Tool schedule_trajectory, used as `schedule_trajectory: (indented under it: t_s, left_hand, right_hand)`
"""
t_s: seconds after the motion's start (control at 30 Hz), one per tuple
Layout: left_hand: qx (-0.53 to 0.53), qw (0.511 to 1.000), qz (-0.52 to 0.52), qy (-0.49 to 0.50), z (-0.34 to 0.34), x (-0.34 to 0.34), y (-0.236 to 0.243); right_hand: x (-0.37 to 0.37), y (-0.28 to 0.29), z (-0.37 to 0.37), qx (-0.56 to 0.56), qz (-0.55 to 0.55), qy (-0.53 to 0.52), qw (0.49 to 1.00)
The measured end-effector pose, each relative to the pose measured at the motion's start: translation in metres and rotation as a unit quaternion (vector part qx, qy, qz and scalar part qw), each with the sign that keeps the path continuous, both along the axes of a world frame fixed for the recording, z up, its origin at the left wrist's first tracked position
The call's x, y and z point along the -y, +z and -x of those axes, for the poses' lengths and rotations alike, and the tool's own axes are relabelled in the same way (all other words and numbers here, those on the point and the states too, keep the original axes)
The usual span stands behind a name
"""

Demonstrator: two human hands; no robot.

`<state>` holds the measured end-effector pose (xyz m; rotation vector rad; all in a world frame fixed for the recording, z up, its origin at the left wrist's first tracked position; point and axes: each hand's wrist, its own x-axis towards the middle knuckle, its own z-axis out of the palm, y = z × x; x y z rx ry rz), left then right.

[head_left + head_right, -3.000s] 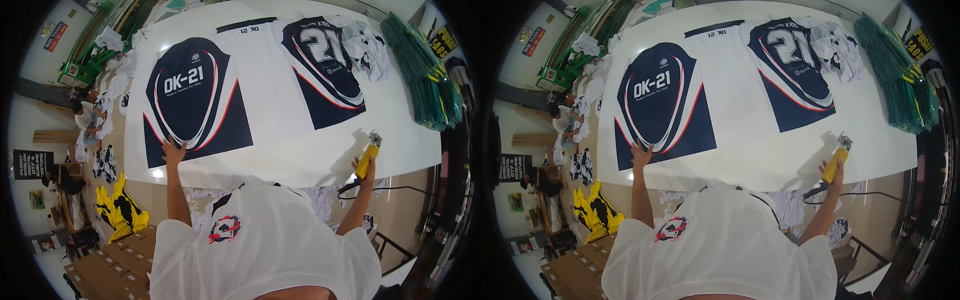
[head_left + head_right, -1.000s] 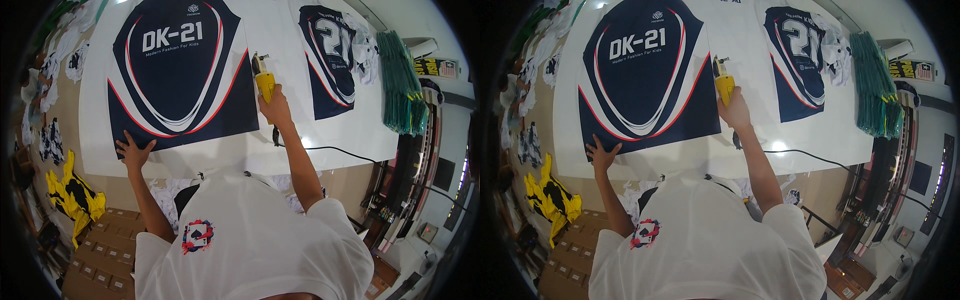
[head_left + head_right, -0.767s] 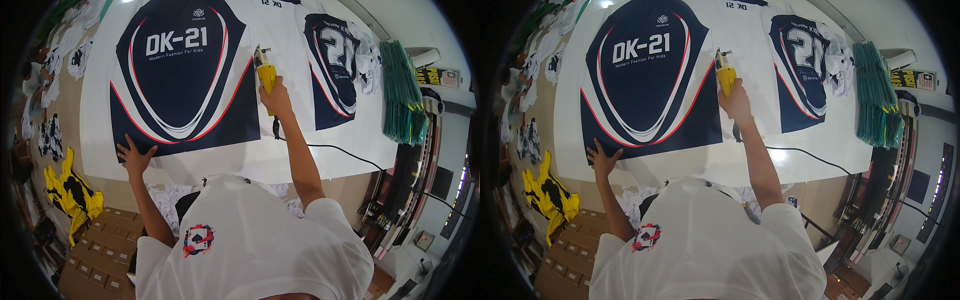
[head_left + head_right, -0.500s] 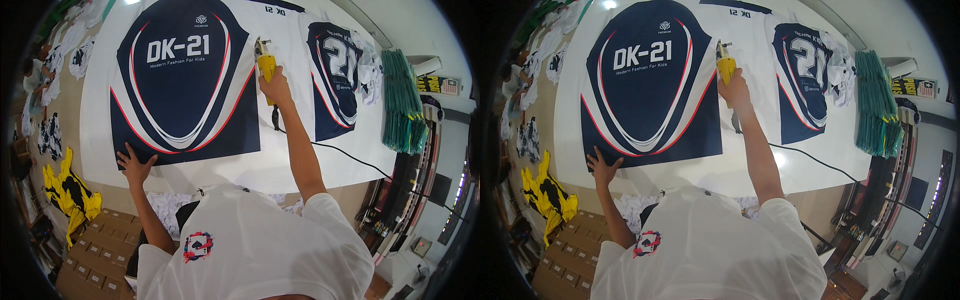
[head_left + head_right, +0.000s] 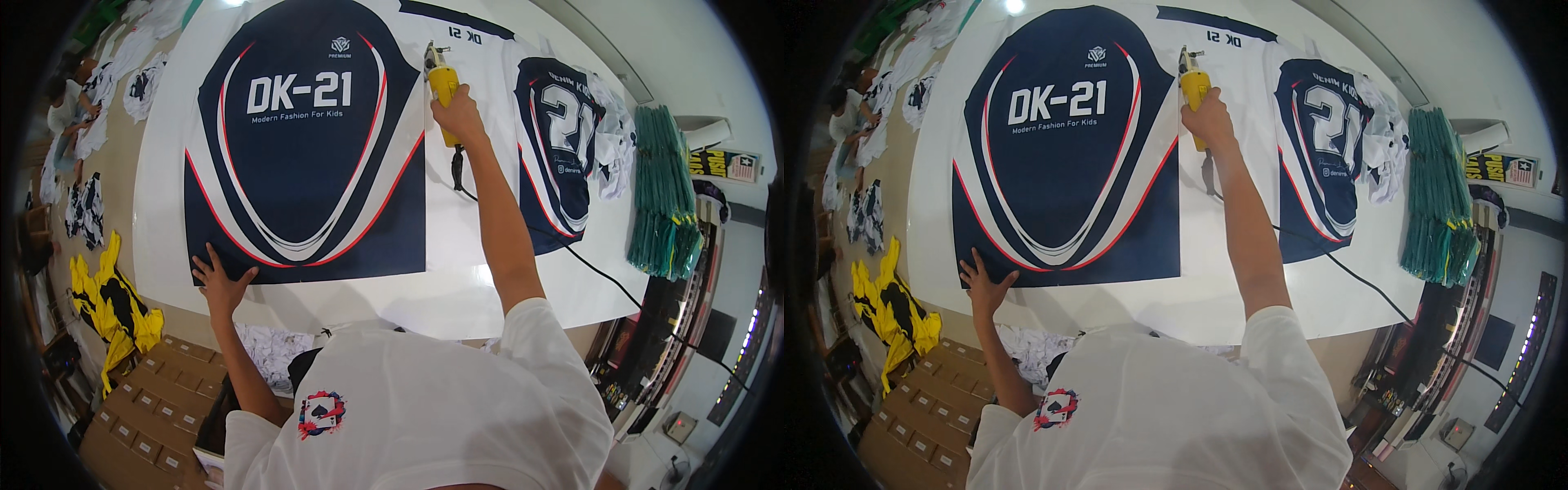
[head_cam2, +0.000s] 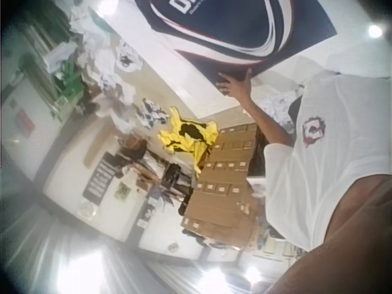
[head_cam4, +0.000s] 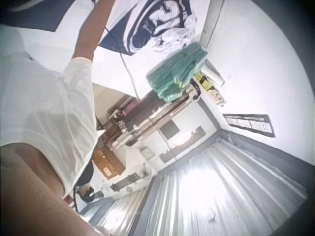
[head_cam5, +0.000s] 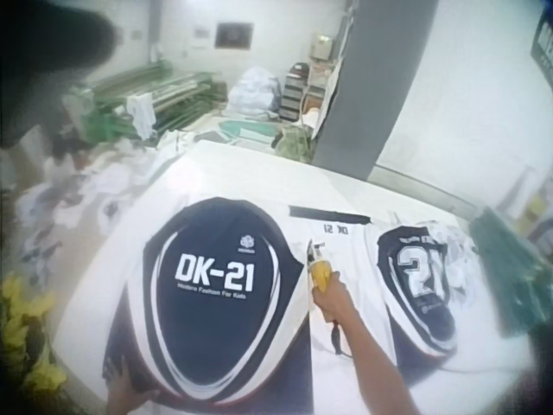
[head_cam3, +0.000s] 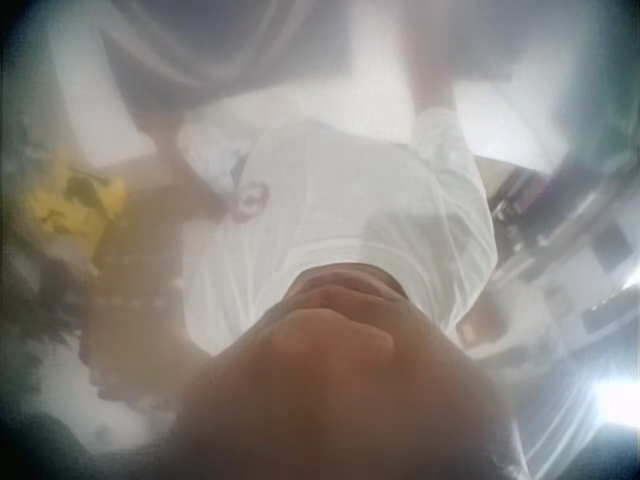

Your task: The person places white garment pieces on a white table and uses a yellow rotary cutter to trim along the edges of the printed black details.

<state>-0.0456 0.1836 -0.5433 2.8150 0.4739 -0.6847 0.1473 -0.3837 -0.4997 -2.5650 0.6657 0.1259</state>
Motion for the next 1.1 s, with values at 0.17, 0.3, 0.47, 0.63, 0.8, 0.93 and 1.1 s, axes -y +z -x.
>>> schedule_trajectory:
  t_s: [0.17, 0.3, 0.47, 0.63, 0.8, 0.93, 1.1]
  left_hand:
    - [-0.003, 1.000, 0.003, 0.009, -0.001, -0.001, -0.001]
    - [0.004, 1.000, -0.001, 0.008, 0.000, -0.002, -0.005]
    - [0.018, 1.000, 0.014, 0.018, 0.001, -0.001, -0.005]
    - [0.023, 0.999, 0.022, 0.016, 0.001, 0.000, -0.002]
    - [0.024, 0.999, 0.037, 0.020, 0.000, -0.001, -0.002]
    - [0.030, 0.999, 0.040, 0.016, -0.001, -0.001, -0.002]
    - [0.030, 0.999, 0.038, 0.018, 0.000, -0.001, -0.002]
  right_hand:
    - [0.041, 0.014, 0.021, -0.007, 0.009, 0.096, 0.995]
    - [0.075, 0.022, 0.019, -0.043, 0.008, 0.152, 0.987]
    - [0.104, 0.027, -0.004, -0.063, 0.024, 0.228, 0.971]
    - [0.118, 0.026, -0.022, -0.077, 0.048, 0.286, 0.954]
    - [0.120, 0.026, -0.029, -0.082, 0.036, 0.284, 0.955]
    - [0.113, 0.029, -0.032, -0.071, 0.018, 0.285, 0.956]
    - [0.098, 0.029, -0.039, -0.092, 0.013, 0.261, 0.961]
